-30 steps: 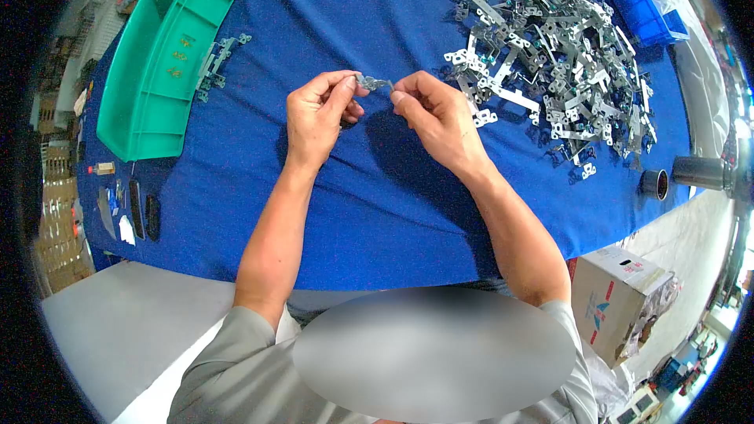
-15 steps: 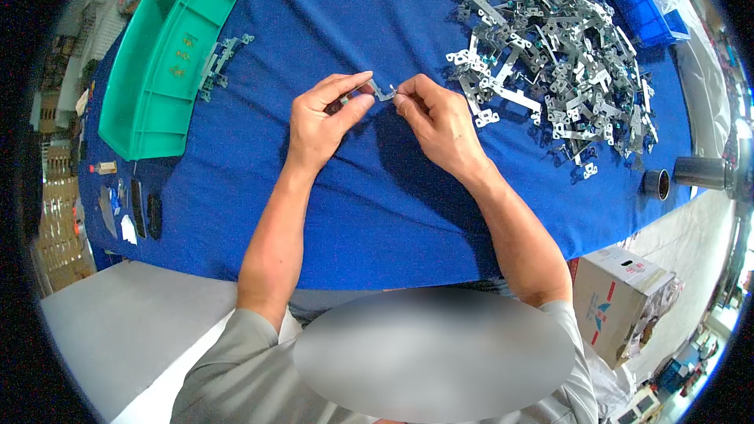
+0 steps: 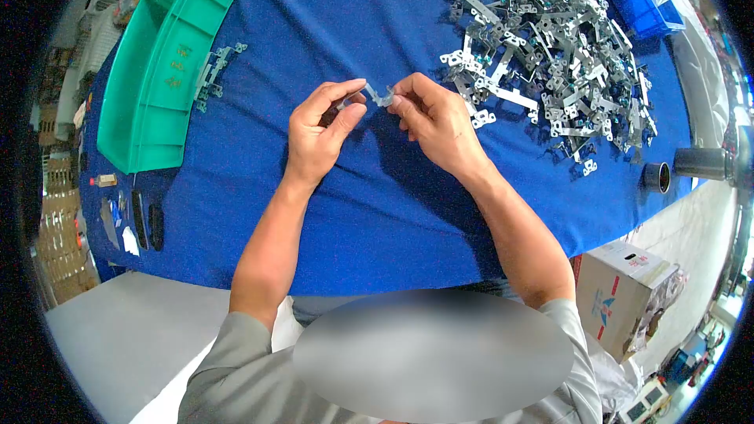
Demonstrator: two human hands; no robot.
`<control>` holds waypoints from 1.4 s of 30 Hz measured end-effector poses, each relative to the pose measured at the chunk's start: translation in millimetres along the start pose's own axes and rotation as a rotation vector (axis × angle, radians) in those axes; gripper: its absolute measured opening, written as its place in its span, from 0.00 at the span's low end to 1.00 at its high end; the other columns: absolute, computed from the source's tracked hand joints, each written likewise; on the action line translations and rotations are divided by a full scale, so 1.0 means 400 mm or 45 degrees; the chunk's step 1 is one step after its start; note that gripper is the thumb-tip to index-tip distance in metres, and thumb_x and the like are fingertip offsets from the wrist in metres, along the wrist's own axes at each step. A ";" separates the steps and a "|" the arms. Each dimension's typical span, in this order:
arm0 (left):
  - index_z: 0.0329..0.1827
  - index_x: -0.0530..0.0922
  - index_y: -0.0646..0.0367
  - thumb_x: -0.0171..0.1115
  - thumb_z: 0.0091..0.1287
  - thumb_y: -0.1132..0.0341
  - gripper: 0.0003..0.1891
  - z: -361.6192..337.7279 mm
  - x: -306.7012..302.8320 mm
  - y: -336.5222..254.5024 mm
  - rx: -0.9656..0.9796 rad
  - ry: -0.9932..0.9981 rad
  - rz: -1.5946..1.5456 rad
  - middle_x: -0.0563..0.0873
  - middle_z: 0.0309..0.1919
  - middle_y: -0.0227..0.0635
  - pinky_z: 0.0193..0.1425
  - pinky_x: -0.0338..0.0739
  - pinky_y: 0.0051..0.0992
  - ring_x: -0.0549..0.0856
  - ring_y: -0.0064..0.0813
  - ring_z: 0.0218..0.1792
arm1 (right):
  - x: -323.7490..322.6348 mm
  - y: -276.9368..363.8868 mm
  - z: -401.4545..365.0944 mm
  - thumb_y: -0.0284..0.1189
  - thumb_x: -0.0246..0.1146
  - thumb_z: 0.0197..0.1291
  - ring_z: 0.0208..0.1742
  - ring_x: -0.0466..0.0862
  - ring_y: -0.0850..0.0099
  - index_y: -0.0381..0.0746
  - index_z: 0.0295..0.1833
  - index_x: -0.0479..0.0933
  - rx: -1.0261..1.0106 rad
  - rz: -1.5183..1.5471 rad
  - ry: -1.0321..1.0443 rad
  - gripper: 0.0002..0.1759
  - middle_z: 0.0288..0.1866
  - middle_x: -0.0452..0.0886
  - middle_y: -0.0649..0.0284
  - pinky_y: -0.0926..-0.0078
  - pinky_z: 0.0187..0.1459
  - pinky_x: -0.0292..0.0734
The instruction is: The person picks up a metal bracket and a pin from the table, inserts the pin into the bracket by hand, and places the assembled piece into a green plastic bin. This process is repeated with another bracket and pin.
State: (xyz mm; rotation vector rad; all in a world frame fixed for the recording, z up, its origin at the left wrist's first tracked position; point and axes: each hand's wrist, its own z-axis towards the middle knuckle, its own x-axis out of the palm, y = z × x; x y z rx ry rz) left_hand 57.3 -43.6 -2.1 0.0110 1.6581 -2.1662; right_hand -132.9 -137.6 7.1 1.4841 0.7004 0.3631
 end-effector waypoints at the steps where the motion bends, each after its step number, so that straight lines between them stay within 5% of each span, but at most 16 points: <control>1: 0.59 0.86 0.62 0.70 0.73 0.71 0.14 -0.002 0.001 -0.002 -0.020 -0.010 -0.013 0.89 0.45 0.32 0.46 0.79 0.20 0.84 0.17 0.40 | 0.000 0.001 -0.001 0.28 0.60 0.77 0.33 0.82 0.80 0.35 0.54 0.81 0.015 0.087 0.002 0.09 0.36 0.86 0.65 0.78 0.36 0.80; 6: 0.56 0.87 0.62 0.72 0.70 0.72 0.12 -0.009 0.004 -0.011 -0.030 -0.020 -0.039 0.90 0.43 0.33 0.49 0.80 0.22 0.86 0.20 0.44 | -0.017 0.013 0.010 0.30 0.60 0.77 0.35 0.80 0.81 0.34 0.57 0.82 0.115 0.382 0.086 0.12 0.35 0.83 0.68 0.80 0.39 0.79; 12: 0.55 0.88 0.61 0.73 0.68 0.73 0.13 -0.001 0.002 -0.007 0.219 0.021 0.077 0.91 0.45 0.37 0.53 0.82 0.26 0.88 0.25 0.46 | -0.026 0.005 0.010 0.34 0.63 0.77 0.32 0.77 0.85 0.36 0.52 0.82 0.139 0.264 0.161 0.12 0.33 0.82 0.71 0.84 0.32 0.73; 15: 0.56 0.87 0.62 0.71 0.71 0.71 0.13 0.004 0.009 0.000 0.313 0.049 0.121 0.91 0.44 0.36 0.44 0.82 0.22 0.87 0.21 0.40 | -0.020 -0.008 0.009 0.34 0.63 0.77 0.31 0.76 0.86 0.36 0.49 0.82 0.061 0.418 0.030 0.11 0.32 0.81 0.71 0.85 0.30 0.70; 18: 0.58 0.87 0.63 0.68 0.76 0.67 0.13 -0.007 0.008 -0.007 -0.162 -0.032 0.021 0.92 0.42 0.35 0.31 0.79 0.18 0.84 0.16 0.31 | -0.007 -0.014 0.015 0.34 0.63 0.77 0.31 0.76 0.86 0.36 0.49 0.82 0.022 0.518 -0.125 0.11 0.32 0.82 0.71 0.84 0.30 0.69; 21: 0.59 0.86 0.63 0.64 0.79 0.64 0.14 0.000 0.016 -0.001 -0.315 -0.217 -0.212 0.91 0.42 0.36 0.22 0.73 0.15 0.80 0.13 0.25 | -0.012 0.003 0.005 0.33 0.63 0.77 0.31 0.77 0.85 0.36 0.49 0.82 0.078 0.285 0.003 0.11 0.33 0.83 0.70 0.83 0.31 0.70; 34: 0.60 0.85 0.62 0.64 0.79 0.62 0.15 -0.003 0.006 -0.003 -0.326 -0.156 -0.323 0.92 0.44 0.37 0.24 0.75 0.14 0.82 0.13 0.29 | 0.002 -0.007 0.001 0.32 0.65 0.75 0.30 0.79 0.83 0.34 0.48 0.83 -0.032 -0.061 0.014 0.10 0.29 0.83 0.68 0.79 0.32 0.75; 42: 0.53 0.89 0.61 0.73 0.69 0.73 0.11 -0.006 0.010 -0.010 -0.128 -0.154 -0.256 0.92 0.43 0.30 0.39 0.76 0.15 0.82 0.11 0.35 | 0.002 -0.003 0.001 0.30 0.64 0.75 0.29 0.81 0.81 0.34 0.49 0.82 -0.057 -0.066 -0.008 0.10 0.29 0.83 0.67 0.76 0.33 0.78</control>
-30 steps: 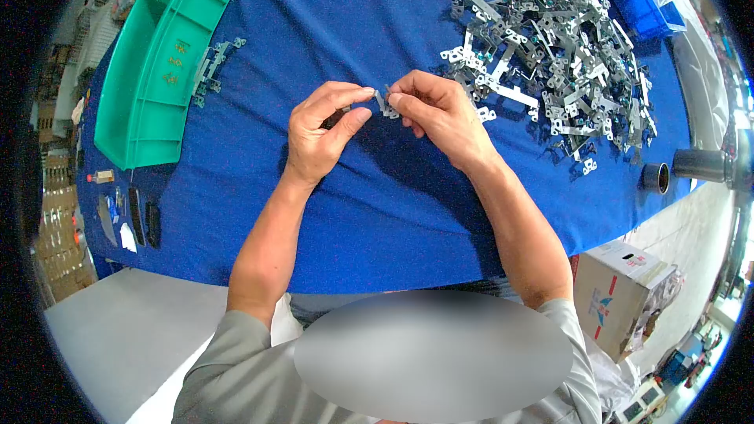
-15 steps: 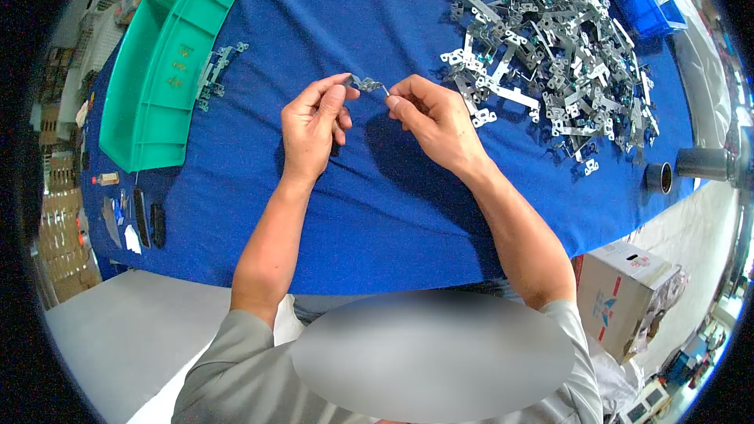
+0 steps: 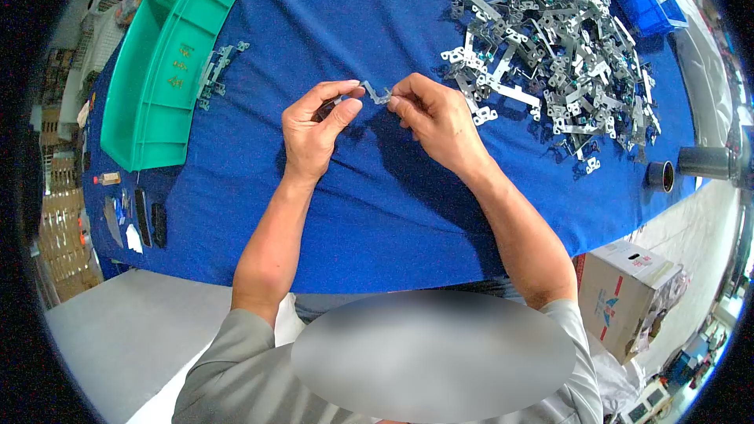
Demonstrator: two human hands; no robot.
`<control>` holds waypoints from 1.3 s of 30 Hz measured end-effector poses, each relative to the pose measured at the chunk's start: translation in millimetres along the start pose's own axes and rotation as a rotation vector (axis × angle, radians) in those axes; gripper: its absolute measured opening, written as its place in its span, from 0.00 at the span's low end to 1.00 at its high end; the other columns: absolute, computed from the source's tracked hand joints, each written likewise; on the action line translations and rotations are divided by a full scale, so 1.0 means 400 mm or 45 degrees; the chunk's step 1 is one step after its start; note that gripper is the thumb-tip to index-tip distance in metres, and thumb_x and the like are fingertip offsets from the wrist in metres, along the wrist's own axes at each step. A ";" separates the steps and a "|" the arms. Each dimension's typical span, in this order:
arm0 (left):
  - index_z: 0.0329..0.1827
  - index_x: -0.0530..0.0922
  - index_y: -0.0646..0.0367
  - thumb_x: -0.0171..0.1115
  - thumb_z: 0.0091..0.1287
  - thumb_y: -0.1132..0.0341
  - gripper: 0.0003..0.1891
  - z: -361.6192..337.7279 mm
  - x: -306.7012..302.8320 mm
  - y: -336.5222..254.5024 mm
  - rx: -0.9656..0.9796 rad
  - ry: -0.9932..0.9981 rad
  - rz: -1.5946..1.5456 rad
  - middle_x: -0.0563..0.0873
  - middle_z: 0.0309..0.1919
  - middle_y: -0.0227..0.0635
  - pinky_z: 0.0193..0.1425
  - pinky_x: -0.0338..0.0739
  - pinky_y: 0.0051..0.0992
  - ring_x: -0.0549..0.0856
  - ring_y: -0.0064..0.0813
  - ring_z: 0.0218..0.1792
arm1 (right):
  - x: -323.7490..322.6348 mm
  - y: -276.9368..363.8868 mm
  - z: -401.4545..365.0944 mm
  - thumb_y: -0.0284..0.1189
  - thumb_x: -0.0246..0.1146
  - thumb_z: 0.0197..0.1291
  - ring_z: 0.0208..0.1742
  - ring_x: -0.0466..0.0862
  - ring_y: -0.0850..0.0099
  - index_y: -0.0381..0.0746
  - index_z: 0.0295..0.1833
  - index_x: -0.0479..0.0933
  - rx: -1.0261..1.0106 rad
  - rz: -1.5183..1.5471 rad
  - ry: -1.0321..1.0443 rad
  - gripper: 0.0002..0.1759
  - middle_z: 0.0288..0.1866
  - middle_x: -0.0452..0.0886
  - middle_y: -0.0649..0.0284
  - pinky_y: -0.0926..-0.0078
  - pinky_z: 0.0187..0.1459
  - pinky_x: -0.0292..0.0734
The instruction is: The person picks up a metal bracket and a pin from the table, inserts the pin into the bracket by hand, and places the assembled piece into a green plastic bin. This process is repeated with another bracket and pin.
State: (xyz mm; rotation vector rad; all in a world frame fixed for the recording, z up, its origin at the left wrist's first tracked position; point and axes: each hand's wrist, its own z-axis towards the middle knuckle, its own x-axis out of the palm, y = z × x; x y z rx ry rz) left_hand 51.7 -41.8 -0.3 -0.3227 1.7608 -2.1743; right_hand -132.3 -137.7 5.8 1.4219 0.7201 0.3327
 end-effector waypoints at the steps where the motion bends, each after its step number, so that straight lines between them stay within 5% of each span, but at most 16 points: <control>1: 0.52 0.89 0.61 0.74 0.68 0.74 0.11 0.000 0.000 -0.004 -0.006 -0.003 0.002 0.92 0.43 0.29 0.41 0.76 0.15 0.82 0.11 0.36 | 0.001 -0.001 0.000 0.30 0.63 0.75 0.30 0.81 0.81 0.34 0.49 0.82 0.026 0.055 0.011 0.10 0.30 0.83 0.67 0.76 0.34 0.79; 8: 0.52 0.90 0.61 0.74 0.68 0.74 0.11 0.002 -0.003 0.008 0.136 0.054 0.153 0.92 0.46 0.30 0.41 0.76 0.15 0.83 0.12 0.38 | -0.018 0.012 0.010 0.32 0.61 0.77 0.35 0.82 0.80 0.34 0.53 0.83 0.177 0.438 0.102 0.12 0.35 0.83 0.67 0.78 0.39 0.80; 13: 0.52 0.90 0.60 0.74 0.67 0.74 0.11 0.011 -0.005 0.022 0.331 0.108 0.244 0.92 0.46 0.31 0.40 0.77 0.17 0.83 0.13 0.37 | -0.021 0.006 0.008 0.34 0.61 0.78 0.33 0.80 0.83 0.37 0.49 0.82 0.162 0.279 0.128 0.11 0.34 0.82 0.69 0.82 0.33 0.75; 18: 0.56 0.88 0.63 0.69 0.75 0.68 0.12 -0.004 0.004 0.012 0.020 0.064 0.279 0.92 0.43 0.34 0.32 0.77 0.16 0.82 0.13 0.30 | -0.003 0.000 0.012 0.36 0.61 0.78 0.28 0.75 0.86 0.39 0.48 0.79 0.093 0.552 -0.158 0.11 0.32 0.81 0.71 0.83 0.28 0.69; 25: 0.57 0.87 0.63 0.65 0.79 0.59 0.16 0.001 0.008 -0.005 -0.221 -0.112 0.052 0.92 0.37 0.32 0.27 0.74 0.18 0.81 0.14 0.24 | -0.002 0.010 0.000 0.33 0.62 0.77 0.30 0.77 0.84 0.36 0.48 0.82 0.051 0.210 0.045 0.11 0.31 0.82 0.71 0.82 0.31 0.73; 34: 0.58 0.87 0.61 0.67 0.76 0.66 0.13 -0.001 -0.004 0.012 -0.073 -0.039 0.127 0.92 0.41 0.32 0.29 0.74 0.15 0.80 0.11 0.29 | -0.004 -0.005 0.001 0.33 0.64 0.76 0.30 0.79 0.82 0.34 0.48 0.82 0.035 -0.048 0.042 0.11 0.31 0.84 0.67 0.79 0.31 0.75; 39: 0.56 0.89 0.61 0.71 0.71 0.72 0.12 0.004 -0.005 0.012 0.080 0.000 0.092 0.91 0.46 0.33 0.43 0.78 0.17 0.85 0.15 0.40 | -0.003 0.019 -0.002 0.30 0.62 0.76 0.31 0.81 0.81 0.35 0.49 0.81 0.074 0.028 0.046 0.09 0.33 0.84 0.67 0.77 0.33 0.78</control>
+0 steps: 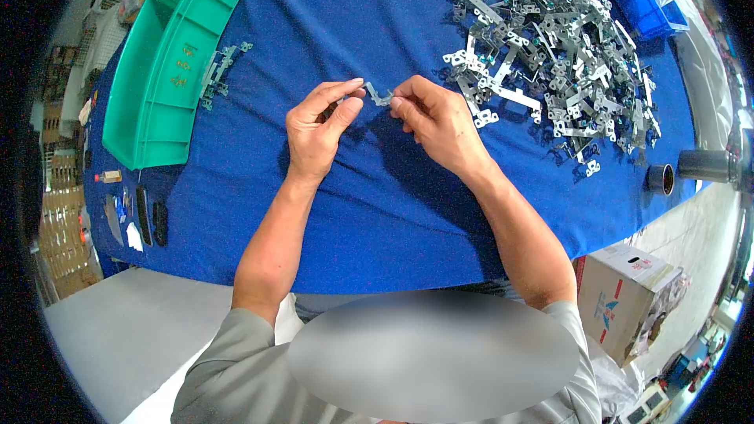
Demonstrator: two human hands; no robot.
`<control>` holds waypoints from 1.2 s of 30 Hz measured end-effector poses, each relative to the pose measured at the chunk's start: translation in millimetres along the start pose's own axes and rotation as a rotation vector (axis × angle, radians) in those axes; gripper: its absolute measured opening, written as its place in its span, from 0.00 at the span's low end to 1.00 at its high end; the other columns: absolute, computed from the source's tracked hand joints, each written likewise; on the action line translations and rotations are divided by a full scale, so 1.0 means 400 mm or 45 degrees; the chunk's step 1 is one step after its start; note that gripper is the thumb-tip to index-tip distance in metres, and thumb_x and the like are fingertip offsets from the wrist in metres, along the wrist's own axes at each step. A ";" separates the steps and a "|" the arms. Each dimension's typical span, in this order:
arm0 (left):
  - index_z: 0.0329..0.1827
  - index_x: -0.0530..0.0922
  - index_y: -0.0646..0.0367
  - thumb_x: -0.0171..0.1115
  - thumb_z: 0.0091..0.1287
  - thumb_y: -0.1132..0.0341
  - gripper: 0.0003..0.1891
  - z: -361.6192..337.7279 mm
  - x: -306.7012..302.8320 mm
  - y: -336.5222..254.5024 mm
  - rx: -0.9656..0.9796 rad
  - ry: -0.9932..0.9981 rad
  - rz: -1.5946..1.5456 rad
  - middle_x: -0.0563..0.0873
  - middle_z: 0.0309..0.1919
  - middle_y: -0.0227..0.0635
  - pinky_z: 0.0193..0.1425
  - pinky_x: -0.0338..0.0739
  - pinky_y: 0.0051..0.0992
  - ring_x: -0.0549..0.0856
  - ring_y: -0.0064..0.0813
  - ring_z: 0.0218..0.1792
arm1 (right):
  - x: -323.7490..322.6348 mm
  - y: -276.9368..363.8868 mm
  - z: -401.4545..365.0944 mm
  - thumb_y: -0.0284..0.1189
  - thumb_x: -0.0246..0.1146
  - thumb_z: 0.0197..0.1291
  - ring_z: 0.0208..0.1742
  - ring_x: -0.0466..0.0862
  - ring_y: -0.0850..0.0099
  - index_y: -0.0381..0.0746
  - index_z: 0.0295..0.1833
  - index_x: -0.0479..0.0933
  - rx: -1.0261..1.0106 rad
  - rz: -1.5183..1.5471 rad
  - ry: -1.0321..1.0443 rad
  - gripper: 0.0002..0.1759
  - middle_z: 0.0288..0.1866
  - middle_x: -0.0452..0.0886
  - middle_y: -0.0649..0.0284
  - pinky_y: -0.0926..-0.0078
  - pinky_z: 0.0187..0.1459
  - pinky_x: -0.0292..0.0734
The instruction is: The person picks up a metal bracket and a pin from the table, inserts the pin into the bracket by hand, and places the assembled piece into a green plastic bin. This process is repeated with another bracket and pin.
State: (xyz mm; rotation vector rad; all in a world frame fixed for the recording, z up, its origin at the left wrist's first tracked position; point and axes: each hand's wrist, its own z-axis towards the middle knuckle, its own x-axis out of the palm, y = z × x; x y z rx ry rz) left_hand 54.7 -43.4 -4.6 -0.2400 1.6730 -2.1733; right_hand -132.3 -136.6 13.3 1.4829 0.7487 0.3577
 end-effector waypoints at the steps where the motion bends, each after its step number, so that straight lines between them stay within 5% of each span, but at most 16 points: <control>1: 0.56 0.89 0.61 0.72 0.71 0.73 0.12 0.000 0.001 0.002 0.041 0.001 0.011 0.91 0.47 0.33 0.46 0.79 0.17 0.86 0.16 0.43 | -0.001 0.001 0.000 0.30 0.62 0.76 0.32 0.82 0.80 0.35 0.50 0.81 0.013 0.008 0.008 0.09 0.34 0.85 0.66 0.77 0.34 0.79; 5: 0.54 0.90 0.62 0.72 0.69 0.74 0.12 0.001 -0.003 -0.005 0.057 0.033 0.088 0.91 0.48 0.35 0.51 0.80 0.20 0.88 0.21 0.48 | -0.002 -0.017 0.010 0.29 0.61 0.76 0.34 0.83 0.79 0.32 0.52 0.82 0.004 0.261 0.013 0.11 0.36 0.85 0.65 0.77 0.37 0.81; 16: 0.52 0.90 0.62 0.73 0.67 0.75 0.11 0.001 0.001 -0.019 0.145 0.167 0.199 0.92 0.47 0.38 0.54 0.81 0.24 0.88 0.26 0.48 | -0.025 -0.017 0.013 0.35 0.63 0.76 0.31 0.79 0.82 0.34 0.51 0.81 0.081 0.183 0.086 0.13 0.32 0.82 0.67 0.81 0.34 0.76; 19: 0.52 0.90 0.62 0.73 0.69 0.71 0.11 0.003 0.013 0.002 0.238 0.135 0.215 0.92 0.41 0.36 0.40 0.81 0.22 0.87 0.20 0.35 | -0.009 -0.025 0.016 0.36 0.63 0.77 0.30 0.77 0.84 0.36 0.49 0.80 0.030 0.361 -0.094 0.13 0.30 0.79 0.70 0.82 0.31 0.73; 22: 0.58 0.87 0.62 0.65 0.78 0.66 0.12 -0.008 0.010 -0.009 -0.233 -0.007 0.124 0.91 0.45 0.36 0.31 0.78 0.17 0.83 0.14 0.30 | -0.001 -0.015 0.016 0.35 0.62 0.77 0.29 0.77 0.84 0.37 0.48 0.80 0.041 0.435 -0.155 0.11 0.30 0.80 0.72 0.83 0.31 0.72; 23: 0.60 0.85 0.62 0.60 0.82 0.61 0.15 -0.007 0.011 -0.002 -0.212 -0.047 0.086 0.91 0.43 0.35 0.23 0.74 0.14 0.80 0.11 0.25 | -0.010 -0.009 0.011 0.35 0.62 0.77 0.30 0.77 0.84 0.37 0.47 0.81 0.075 0.356 -0.089 0.11 0.31 0.80 0.71 0.83 0.31 0.72; 29: 0.60 0.85 0.62 0.60 0.82 0.62 0.14 -0.003 0.013 -0.010 -0.262 -0.083 -0.022 0.91 0.40 0.33 0.25 0.75 0.15 0.81 0.12 0.26 | -0.005 0.004 0.001 0.33 0.64 0.75 0.32 0.79 0.83 0.34 0.49 0.82 0.017 0.146 0.026 0.12 0.33 0.84 0.69 0.80 0.35 0.77; 36: 0.60 0.86 0.62 0.62 0.81 0.63 0.14 -0.006 0.012 -0.008 -0.223 -0.054 0.037 0.91 0.41 0.33 0.26 0.75 0.15 0.80 0.11 0.27 | -0.003 -0.021 0.005 0.32 0.65 0.74 0.28 0.74 0.85 0.35 0.47 0.83 -0.021 -0.002 -0.012 0.10 0.28 0.81 0.71 0.79 0.29 0.70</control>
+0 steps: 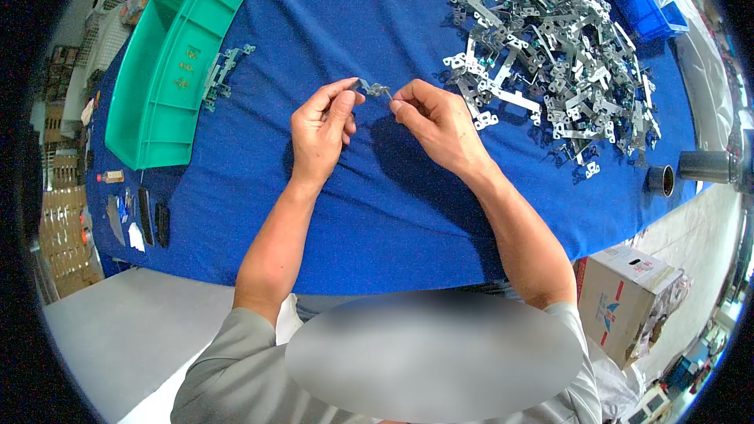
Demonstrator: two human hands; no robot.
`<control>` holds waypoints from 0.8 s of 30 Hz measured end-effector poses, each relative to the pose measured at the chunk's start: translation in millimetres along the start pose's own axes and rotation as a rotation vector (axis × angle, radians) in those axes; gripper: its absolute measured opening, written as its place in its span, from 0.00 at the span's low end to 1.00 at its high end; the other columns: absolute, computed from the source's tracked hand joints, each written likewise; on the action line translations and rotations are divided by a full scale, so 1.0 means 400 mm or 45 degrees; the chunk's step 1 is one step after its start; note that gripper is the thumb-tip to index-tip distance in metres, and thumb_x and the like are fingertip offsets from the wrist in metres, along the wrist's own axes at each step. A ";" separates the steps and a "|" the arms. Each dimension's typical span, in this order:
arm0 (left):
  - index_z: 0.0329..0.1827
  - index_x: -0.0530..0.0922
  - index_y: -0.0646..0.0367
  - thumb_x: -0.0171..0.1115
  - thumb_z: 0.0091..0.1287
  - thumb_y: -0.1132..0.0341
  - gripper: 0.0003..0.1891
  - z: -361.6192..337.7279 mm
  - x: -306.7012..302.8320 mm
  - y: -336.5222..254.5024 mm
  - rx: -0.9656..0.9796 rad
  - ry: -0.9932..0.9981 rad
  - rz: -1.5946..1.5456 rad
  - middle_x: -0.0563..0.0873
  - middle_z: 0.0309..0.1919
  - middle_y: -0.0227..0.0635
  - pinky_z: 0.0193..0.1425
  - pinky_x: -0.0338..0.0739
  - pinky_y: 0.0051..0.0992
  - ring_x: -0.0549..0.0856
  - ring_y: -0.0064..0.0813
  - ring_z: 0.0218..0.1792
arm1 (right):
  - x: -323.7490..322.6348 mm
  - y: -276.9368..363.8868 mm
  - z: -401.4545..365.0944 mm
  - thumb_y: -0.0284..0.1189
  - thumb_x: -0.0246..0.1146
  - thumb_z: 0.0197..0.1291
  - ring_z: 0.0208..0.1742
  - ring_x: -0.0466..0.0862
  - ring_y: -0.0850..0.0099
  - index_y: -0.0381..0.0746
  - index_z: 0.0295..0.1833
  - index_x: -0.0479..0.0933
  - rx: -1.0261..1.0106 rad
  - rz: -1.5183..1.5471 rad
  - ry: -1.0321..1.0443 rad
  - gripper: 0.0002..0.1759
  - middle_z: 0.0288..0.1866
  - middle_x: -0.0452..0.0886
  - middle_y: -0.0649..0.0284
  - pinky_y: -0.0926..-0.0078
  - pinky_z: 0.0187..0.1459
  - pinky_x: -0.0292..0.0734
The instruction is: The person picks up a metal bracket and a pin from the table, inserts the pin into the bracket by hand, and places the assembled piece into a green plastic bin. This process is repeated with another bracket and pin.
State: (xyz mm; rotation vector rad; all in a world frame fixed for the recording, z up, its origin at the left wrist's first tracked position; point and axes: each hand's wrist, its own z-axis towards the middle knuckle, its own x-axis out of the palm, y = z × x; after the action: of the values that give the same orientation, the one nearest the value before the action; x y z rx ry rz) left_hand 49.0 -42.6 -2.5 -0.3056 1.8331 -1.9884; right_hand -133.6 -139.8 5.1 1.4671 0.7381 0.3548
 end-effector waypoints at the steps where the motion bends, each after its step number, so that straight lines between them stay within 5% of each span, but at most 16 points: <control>1: 0.60 0.86 0.62 0.63 0.80 0.63 0.14 0.001 -0.002 0.005 0.015 0.005 -0.003 0.91 0.42 0.32 0.27 0.75 0.15 0.81 0.11 0.28 | 0.003 -0.002 0.000 0.32 0.65 0.74 0.28 0.74 0.85 0.35 0.46 0.83 -0.012 -0.009 -0.011 0.09 0.28 0.80 0.71 0.79 0.29 0.69; 8: 0.56 0.89 0.62 0.70 0.72 0.72 0.12 0.011 -0.009 0.013 0.343 0.038 0.111 0.91 0.46 0.33 0.44 0.78 0.17 0.84 0.16 0.40 | 0.002 0.007 0.000 0.30 0.66 0.73 0.27 0.79 0.82 0.36 0.47 0.82 -0.040 -0.082 -0.030 0.08 0.28 0.82 0.68 0.77 0.29 0.74; 11: 0.55 0.89 0.63 0.71 0.70 0.74 0.12 0.005 -0.010 -0.009 0.293 0.057 0.099 0.91 0.48 0.35 0.49 0.79 0.19 0.86 0.20 0.44 | 0.001 0.010 0.000 0.29 0.66 0.73 0.28 0.81 0.81 0.35 0.47 0.82 -0.011 -0.037 -0.028 0.07 0.29 0.84 0.67 0.77 0.31 0.77; 17: 0.54 0.90 0.61 0.72 0.68 0.75 0.12 0.007 -0.009 -0.001 0.400 0.055 0.185 0.92 0.46 0.34 0.44 0.81 0.21 0.87 0.18 0.41 | -0.004 0.007 0.003 0.28 0.64 0.74 0.31 0.82 0.81 0.36 0.55 0.83 0.072 0.052 -0.007 0.10 0.33 0.85 0.67 0.78 0.33 0.79; 20: 0.54 0.89 0.62 0.72 0.69 0.75 0.12 0.004 -0.010 -0.007 0.348 0.103 0.174 0.91 0.48 0.37 0.53 0.81 0.24 0.88 0.25 0.48 | -0.012 0.003 0.003 0.29 0.63 0.75 0.33 0.82 0.81 0.36 0.59 0.82 0.019 0.137 0.062 0.13 0.35 0.85 0.67 0.78 0.35 0.79; 24: 0.53 0.90 0.60 0.73 0.67 0.74 0.12 0.008 -0.006 -0.001 0.437 0.110 0.196 0.91 0.44 0.35 0.41 0.79 0.20 0.86 0.18 0.37 | -0.024 0.000 0.011 0.31 0.62 0.76 0.33 0.81 0.81 0.36 0.59 0.83 0.097 0.294 0.135 0.14 0.35 0.84 0.67 0.79 0.36 0.79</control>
State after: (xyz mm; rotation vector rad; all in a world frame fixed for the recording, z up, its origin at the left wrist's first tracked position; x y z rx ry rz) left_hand 52.7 -44.5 -1.5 0.0243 1.4758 -2.1852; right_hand -137.9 -149.4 7.0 1.6202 0.6737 0.5902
